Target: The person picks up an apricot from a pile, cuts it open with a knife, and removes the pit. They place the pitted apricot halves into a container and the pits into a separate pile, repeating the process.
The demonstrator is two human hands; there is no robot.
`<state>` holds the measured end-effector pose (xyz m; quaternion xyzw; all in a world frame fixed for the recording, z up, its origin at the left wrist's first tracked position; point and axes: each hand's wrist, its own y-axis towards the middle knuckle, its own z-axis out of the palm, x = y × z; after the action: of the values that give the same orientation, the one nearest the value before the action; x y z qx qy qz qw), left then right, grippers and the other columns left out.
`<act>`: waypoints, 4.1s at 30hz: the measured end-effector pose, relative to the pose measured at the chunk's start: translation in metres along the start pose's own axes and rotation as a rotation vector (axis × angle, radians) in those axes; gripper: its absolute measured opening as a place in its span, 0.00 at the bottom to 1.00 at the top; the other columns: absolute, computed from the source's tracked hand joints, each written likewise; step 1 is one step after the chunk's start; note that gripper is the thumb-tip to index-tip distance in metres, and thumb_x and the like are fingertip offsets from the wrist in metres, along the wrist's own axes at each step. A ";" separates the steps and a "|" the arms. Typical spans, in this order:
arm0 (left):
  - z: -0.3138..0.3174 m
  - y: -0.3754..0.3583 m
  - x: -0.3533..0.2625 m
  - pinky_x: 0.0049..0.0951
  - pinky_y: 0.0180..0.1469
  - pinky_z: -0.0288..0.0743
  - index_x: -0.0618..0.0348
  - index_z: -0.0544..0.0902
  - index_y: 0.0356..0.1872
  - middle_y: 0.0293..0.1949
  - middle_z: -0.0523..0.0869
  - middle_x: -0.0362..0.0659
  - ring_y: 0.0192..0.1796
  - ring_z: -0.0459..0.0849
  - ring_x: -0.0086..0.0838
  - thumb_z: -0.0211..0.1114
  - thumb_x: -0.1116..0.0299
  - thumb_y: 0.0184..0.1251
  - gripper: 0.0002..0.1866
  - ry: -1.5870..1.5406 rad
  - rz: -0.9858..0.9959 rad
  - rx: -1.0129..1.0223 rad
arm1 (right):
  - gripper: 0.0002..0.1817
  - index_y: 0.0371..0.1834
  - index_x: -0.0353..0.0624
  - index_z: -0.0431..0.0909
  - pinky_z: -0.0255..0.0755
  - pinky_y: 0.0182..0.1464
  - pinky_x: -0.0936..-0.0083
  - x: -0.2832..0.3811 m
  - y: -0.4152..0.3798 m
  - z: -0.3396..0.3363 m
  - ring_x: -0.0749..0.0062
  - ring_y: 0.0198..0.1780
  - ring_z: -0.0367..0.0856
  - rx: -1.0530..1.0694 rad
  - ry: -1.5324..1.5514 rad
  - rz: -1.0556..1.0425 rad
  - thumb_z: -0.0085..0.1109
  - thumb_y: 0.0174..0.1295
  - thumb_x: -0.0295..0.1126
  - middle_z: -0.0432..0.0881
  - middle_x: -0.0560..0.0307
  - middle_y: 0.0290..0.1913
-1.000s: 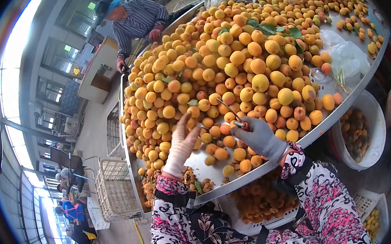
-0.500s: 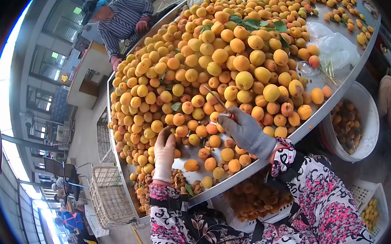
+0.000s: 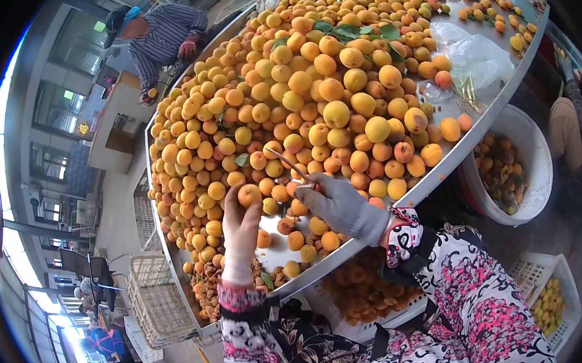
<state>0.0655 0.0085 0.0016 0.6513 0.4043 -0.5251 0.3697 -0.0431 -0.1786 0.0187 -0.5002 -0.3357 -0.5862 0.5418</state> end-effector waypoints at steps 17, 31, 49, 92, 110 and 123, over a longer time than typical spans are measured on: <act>0.018 -0.080 -0.014 0.24 0.50 0.69 0.56 0.70 0.55 0.46 0.73 0.38 0.46 0.73 0.22 0.67 0.64 0.50 0.28 -0.357 -0.358 0.199 | 0.21 0.47 0.37 0.71 0.69 0.34 0.75 -0.024 -0.023 0.018 0.72 0.31 0.77 0.342 -0.221 0.029 0.45 0.68 0.46 0.76 0.53 0.26; 0.017 -0.087 -0.004 0.16 0.32 0.67 0.57 0.74 0.50 0.36 0.76 0.34 0.34 0.73 0.18 0.63 0.35 0.49 0.37 -0.373 -0.349 0.201 | 0.21 0.47 0.38 0.72 0.71 0.37 0.65 -0.013 -0.025 0.019 0.49 0.38 0.79 0.377 -0.413 -0.005 0.44 0.68 0.47 0.79 0.41 0.34; 0.039 -0.082 -0.009 0.19 0.36 0.70 0.61 0.76 0.45 0.35 0.80 0.39 0.35 0.77 0.21 0.55 0.49 0.64 0.23 -0.096 -0.134 -0.091 | 0.21 0.48 0.47 0.70 0.74 0.32 0.56 -0.025 -0.013 0.020 0.48 0.32 0.81 0.154 -0.974 -0.266 0.41 0.67 0.52 0.80 0.45 0.27; 0.051 -0.061 -0.016 0.38 0.58 0.68 0.69 0.64 0.60 0.43 0.80 0.49 0.51 0.77 0.39 0.50 0.43 0.67 0.35 -1.028 -0.320 0.002 | 0.19 0.46 0.43 0.71 0.73 0.36 0.58 -0.033 -0.032 0.037 0.44 0.36 0.79 0.140 -0.645 -0.044 0.46 0.66 0.47 0.80 0.42 0.31; 0.049 -0.066 -0.018 0.34 0.52 0.73 0.66 0.69 0.55 0.44 0.79 0.46 0.47 0.79 0.34 0.61 0.57 0.63 0.26 -0.852 -0.273 -0.097 | 0.20 0.45 0.39 0.73 0.73 0.36 0.68 -0.046 -0.029 0.034 0.57 0.33 0.82 0.182 -0.529 -0.057 0.47 0.67 0.46 0.80 0.44 0.30; 0.047 -0.064 -0.009 0.34 0.57 0.68 0.65 0.67 0.58 0.45 0.81 0.49 0.51 0.77 0.36 0.55 0.47 0.66 0.31 -0.842 -0.272 -0.072 | 0.22 0.57 0.45 0.69 0.74 0.37 0.62 -0.035 -0.033 0.027 0.47 0.36 0.81 0.148 -0.697 -0.161 0.48 0.66 0.46 0.81 0.43 0.32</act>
<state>-0.0121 -0.0103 -0.0010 0.3082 0.3184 -0.7741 0.4521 -0.0718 -0.1369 -0.0019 -0.6014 -0.5800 -0.3953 0.3817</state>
